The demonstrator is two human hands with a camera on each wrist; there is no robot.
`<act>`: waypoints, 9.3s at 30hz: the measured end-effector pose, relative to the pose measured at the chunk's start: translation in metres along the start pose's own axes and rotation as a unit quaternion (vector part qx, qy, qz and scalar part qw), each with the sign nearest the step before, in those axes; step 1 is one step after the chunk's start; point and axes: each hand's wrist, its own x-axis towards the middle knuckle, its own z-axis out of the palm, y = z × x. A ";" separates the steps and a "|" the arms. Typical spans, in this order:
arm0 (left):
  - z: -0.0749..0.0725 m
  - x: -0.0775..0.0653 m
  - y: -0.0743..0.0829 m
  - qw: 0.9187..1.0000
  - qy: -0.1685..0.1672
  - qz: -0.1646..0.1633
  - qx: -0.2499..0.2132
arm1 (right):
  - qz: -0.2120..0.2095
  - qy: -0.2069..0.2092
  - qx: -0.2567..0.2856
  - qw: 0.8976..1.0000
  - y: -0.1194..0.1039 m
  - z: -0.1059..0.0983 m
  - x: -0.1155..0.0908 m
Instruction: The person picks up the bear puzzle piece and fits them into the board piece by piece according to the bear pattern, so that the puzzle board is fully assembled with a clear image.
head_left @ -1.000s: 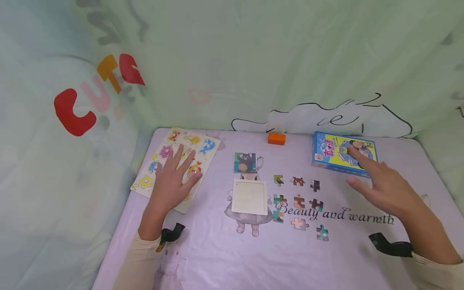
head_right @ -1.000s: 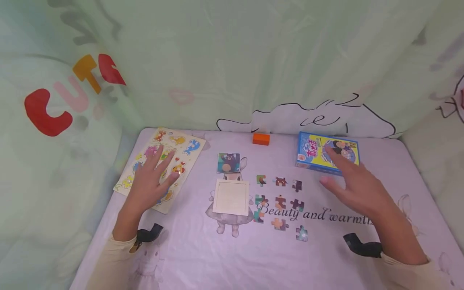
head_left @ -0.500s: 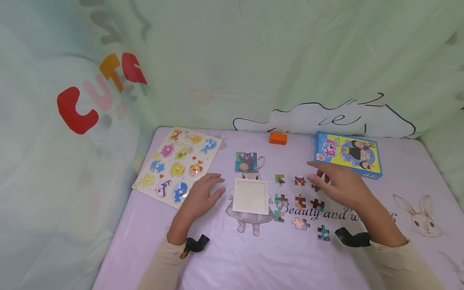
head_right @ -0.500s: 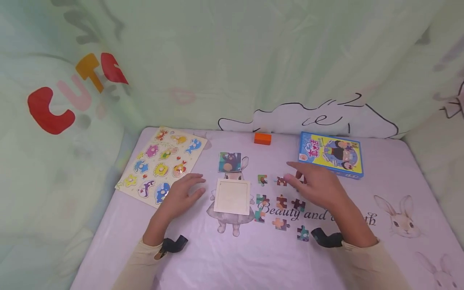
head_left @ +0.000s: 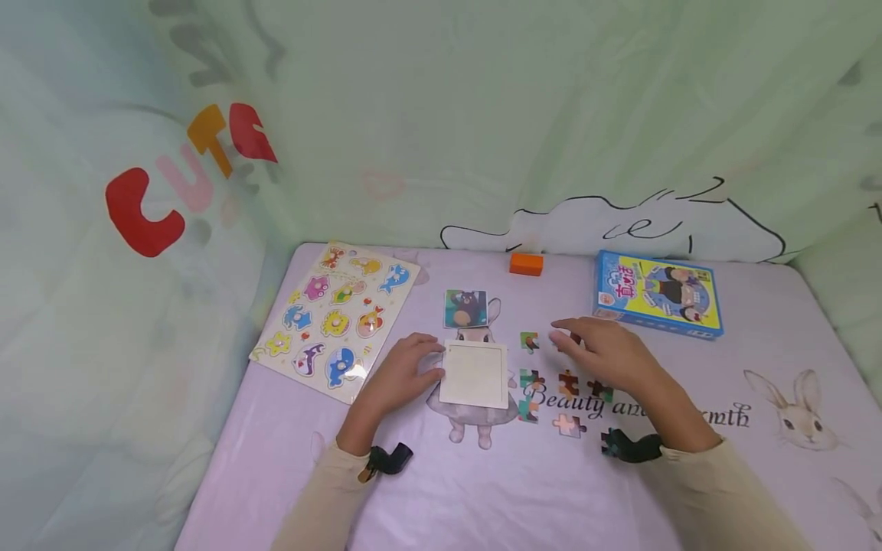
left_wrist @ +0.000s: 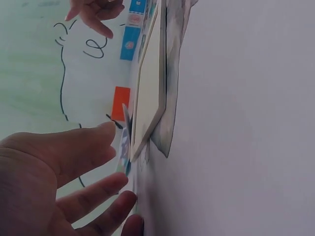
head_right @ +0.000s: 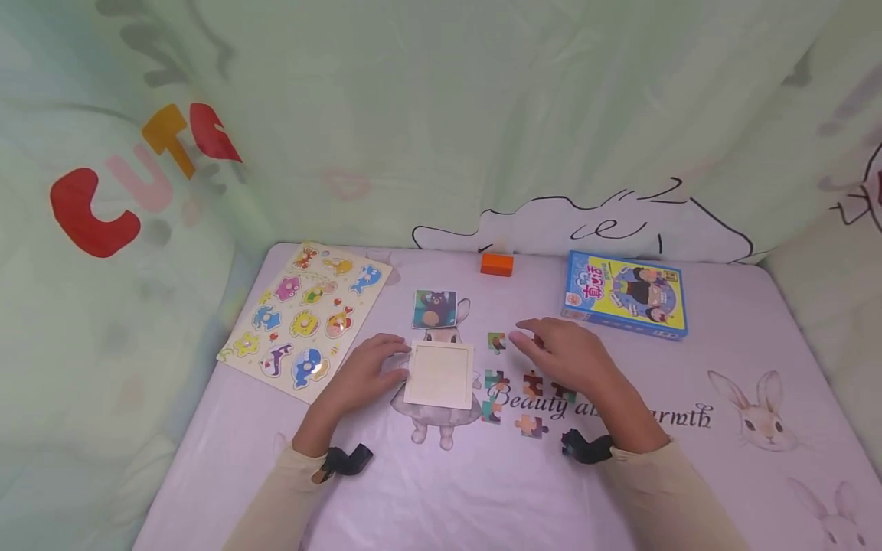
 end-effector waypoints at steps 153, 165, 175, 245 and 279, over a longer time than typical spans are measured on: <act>-0.001 0.017 -0.030 0.997 -0.043 0.061 -0.003 | 0.134 0.076 0.264 0.952 -0.121 0.090 0.067; -0.001 0.017 -0.030 0.997 -0.039 0.061 -0.008 | 0.128 0.076 0.239 0.959 -0.121 0.093 0.066; -0.001 0.020 -0.032 0.997 -0.038 0.053 -0.028 | 0.097 0.045 0.257 0.960 -0.114 0.088 0.062; 0.017 0.036 -0.012 0.998 0.051 -0.016 -0.025 | 0.077 0.003 0.232 0.970 -0.061 0.045 0.042; 0.020 0.036 -0.013 0.998 0.050 -0.023 -0.018 | 0.227 0.045 0.176 0.957 0.027 0.033 0.008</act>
